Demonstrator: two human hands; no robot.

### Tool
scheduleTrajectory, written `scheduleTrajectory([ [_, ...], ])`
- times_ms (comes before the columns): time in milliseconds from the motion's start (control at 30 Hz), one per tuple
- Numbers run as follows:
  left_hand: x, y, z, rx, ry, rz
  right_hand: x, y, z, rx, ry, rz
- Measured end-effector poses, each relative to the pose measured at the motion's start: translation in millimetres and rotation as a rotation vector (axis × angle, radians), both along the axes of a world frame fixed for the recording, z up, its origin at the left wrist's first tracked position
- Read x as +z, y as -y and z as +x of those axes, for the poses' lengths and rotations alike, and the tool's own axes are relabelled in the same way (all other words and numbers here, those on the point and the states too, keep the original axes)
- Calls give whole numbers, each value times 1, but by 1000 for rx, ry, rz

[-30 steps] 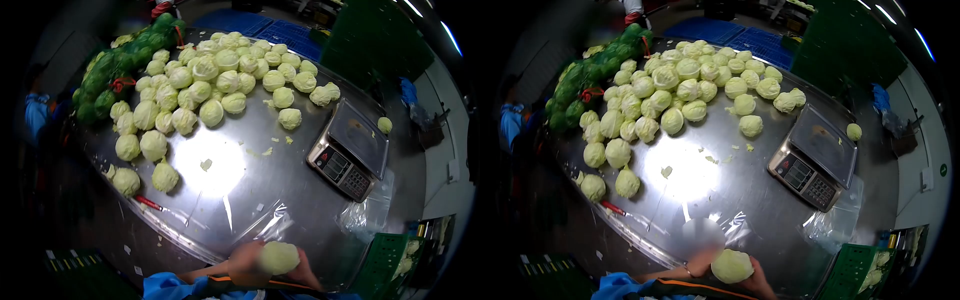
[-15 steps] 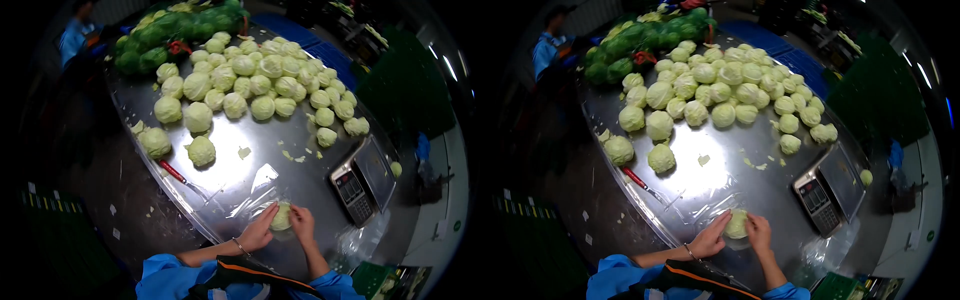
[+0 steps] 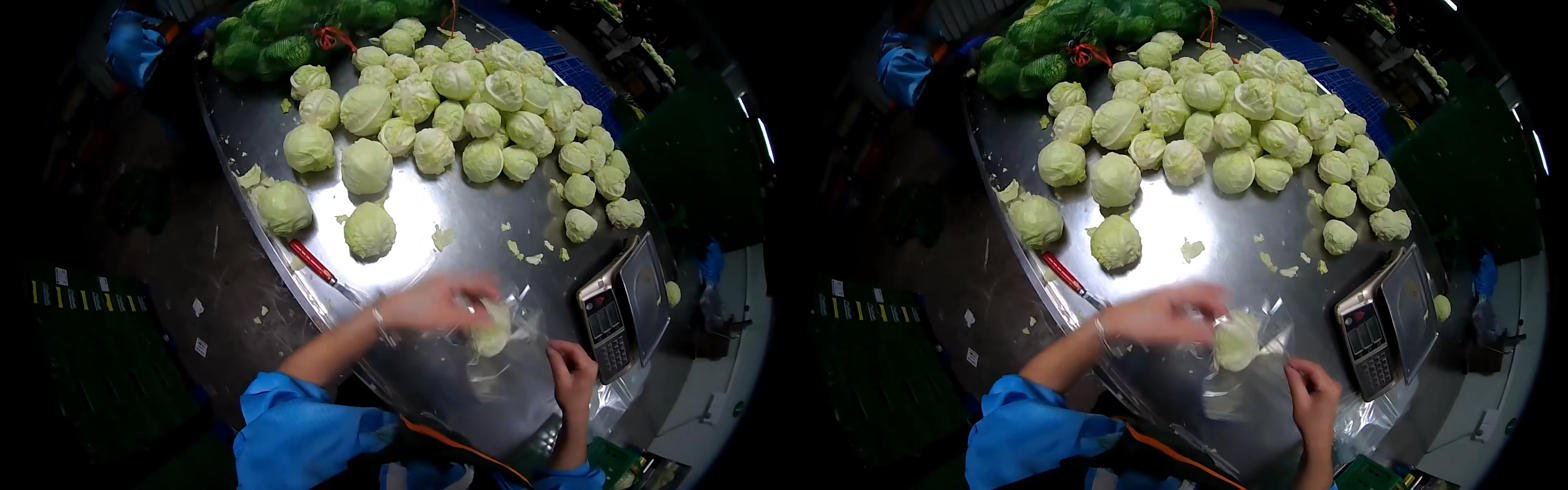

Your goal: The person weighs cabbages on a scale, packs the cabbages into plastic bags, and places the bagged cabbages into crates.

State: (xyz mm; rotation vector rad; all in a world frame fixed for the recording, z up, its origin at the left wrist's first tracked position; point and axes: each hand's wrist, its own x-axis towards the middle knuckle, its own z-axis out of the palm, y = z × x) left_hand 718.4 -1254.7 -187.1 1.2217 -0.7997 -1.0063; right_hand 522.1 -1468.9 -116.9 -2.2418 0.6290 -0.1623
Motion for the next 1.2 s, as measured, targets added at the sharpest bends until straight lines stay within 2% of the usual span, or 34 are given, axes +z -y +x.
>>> scheduleTrajectory([
  [33, 43, -16, 36, 232, 19, 409, 16, -8, 2, -34, 6, -3],
  [67, -18, -20, 65, 752, 615, 347, 30, -15, 0, -75, 3, -4],
  [100, -56, -36, 102, 1016, 1155, 557, 38, -20, -6, -128, 81, 44],
  [133, -47, -44, 127, 1095, 1077, 830, 45, -24, -14, -177, 160, 87],
  [167, -61, -63, 149, 1080, 976, 897, 48, -24, -16, -224, 244, 127],
  [267, -69, -87, 154, 887, 480, 647, 50, -13, -21, -349, 58, 325],
  [367, -58, -74, 94, 584, 652, 961, 45, -24, -33, -271, 21, 166],
  [400, -78, -75, 80, 553, 805, 1000, 50, -29, -32, -328, 109, 201],
  [500, -108, -85, 82, 648, 1043, 729, 65, -30, -33, -438, 116, 360],
  [533, -104, -89, 85, 692, 1040, 635, 56, -26, -41, -366, 166, 291],
  [567, -98, -92, 84, 719, 872, 528, 54, -28, -47, -363, 149, 284],
  [633, -82, -95, 63, 770, -106, 131, 54, -33, -54, -357, 113, 276],
  [700, -46, -92, 28, 605, -580, -279, 54, -34, -51, -360, 139, 266],
  [733, -26, -91, 10, 543, -718, -325, 53, -32, -49, -348, 129, 271],
  [767, 8, -78, -9, 485, -788, -346, 43, -27, -49, -300, 143, 216],
  [800, 23, -68, -21, 243, -775, -431, 39, -28, -45, -281, 146, 208],
  [833, 69, -35, -47, 105, -730, -541, 38, -30, -43, -282, 124, 238],
  [933, 103, -8, -103, -133, -733, -273, 27, -29, -44, -264, 187, 369],
  [967, 103, 6, -121, -231, -843, -206, 25, -27, -48, -252, 228, 422],
  [1033, 101, 18, -143, -272, -897, -5, 26, -23, -62, -235, 255, 366],
  [1133, 66, 1, -129, -73, -921, -81, 26, -9, -88, -340, 251, 417],
  [1167, 59, -9, -113, -45, -964, -262, 25, -6, -98, -386, 234, 461],
  [1200, 44, -16, -92, 26, -791, -255, 25, -6, -108, -409, 254, 539],
])
